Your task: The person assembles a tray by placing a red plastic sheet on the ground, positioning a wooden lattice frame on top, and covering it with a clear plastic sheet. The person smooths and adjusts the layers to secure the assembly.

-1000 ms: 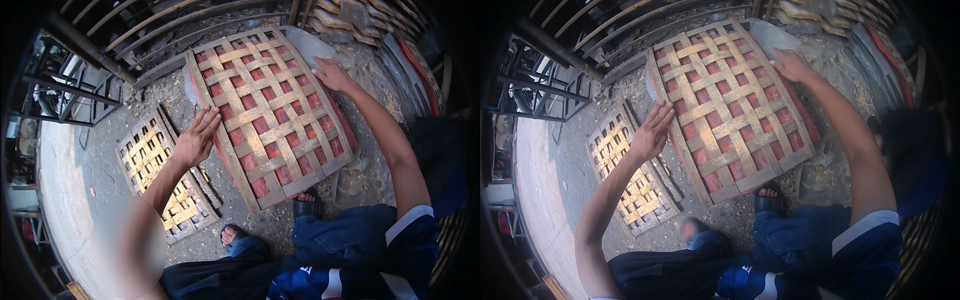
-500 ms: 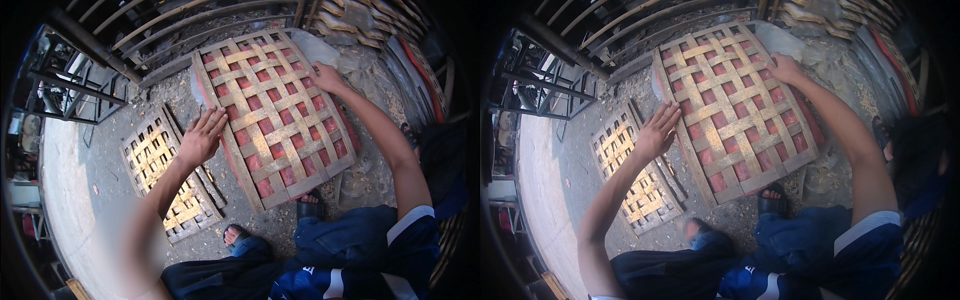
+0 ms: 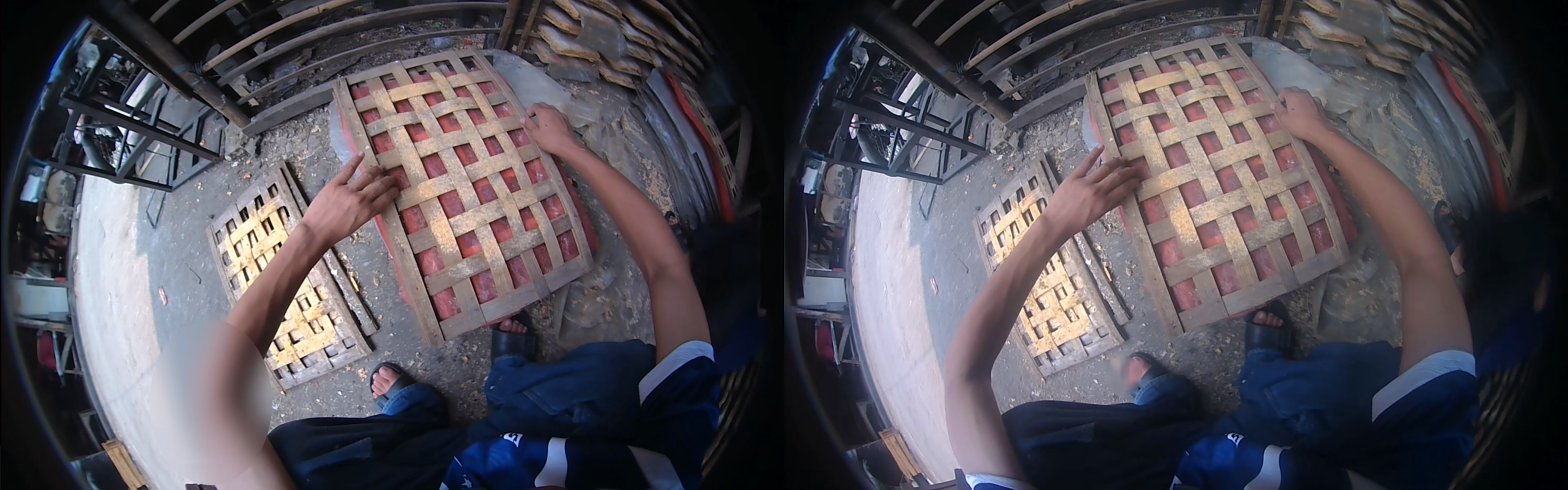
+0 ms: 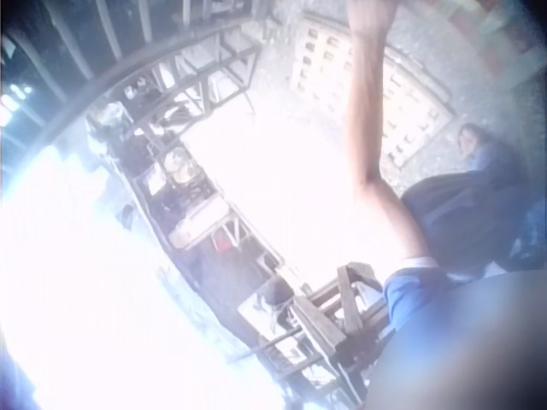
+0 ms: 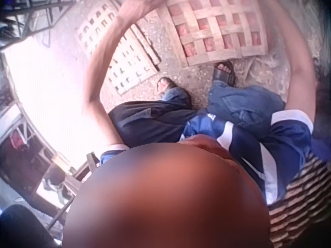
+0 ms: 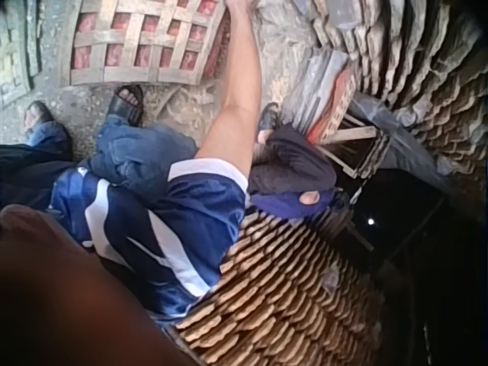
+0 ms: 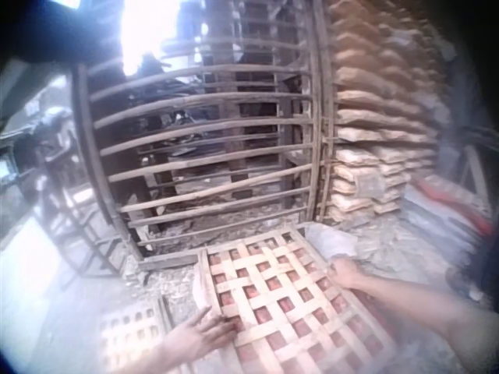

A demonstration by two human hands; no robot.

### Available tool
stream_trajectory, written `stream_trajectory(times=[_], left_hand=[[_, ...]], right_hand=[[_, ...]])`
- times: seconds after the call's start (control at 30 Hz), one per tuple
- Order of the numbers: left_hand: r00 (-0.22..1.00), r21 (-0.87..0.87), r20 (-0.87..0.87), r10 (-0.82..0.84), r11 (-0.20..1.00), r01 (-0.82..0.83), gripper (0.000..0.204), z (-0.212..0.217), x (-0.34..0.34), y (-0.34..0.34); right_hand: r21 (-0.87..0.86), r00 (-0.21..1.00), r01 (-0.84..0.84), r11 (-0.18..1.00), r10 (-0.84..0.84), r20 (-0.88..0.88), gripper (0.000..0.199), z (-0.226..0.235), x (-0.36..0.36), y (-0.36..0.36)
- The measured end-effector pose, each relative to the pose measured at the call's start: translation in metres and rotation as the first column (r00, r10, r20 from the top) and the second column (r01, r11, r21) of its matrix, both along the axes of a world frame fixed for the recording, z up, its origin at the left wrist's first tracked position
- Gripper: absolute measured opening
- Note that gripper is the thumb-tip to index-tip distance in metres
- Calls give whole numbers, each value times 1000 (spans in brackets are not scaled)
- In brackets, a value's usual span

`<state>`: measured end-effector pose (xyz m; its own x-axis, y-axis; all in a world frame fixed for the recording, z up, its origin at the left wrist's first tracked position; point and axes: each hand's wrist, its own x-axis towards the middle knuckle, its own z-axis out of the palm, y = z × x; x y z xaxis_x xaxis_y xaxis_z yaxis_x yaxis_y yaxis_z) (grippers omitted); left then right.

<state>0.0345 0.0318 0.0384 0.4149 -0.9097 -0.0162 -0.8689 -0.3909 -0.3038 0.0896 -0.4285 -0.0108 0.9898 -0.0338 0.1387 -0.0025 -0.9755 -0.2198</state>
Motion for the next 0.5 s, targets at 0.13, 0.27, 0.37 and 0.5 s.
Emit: stream_trajectory(times=[0.13,0.27,0.37,0.5], left_hand=[[995,49,77,-58,997,54,46,7,0,-10],[999,2,36,-14,1000,14,45,0,0,-8],[999,-88,-39,12,996,-15,44,-15,-1,0],[996,-137,-82,19,990,-30,42,-14,-3,5]], right_hand=[[-28,997,22,999,-20,73,33,-4,-1,-8],[-9,998,-26,1000,26,54,34,0,-1,-10],[75,1000,-24,997,25,-6,35,-8,3,-11],[146,995,-33,989,47,-93,36,-5,-1,-2]])
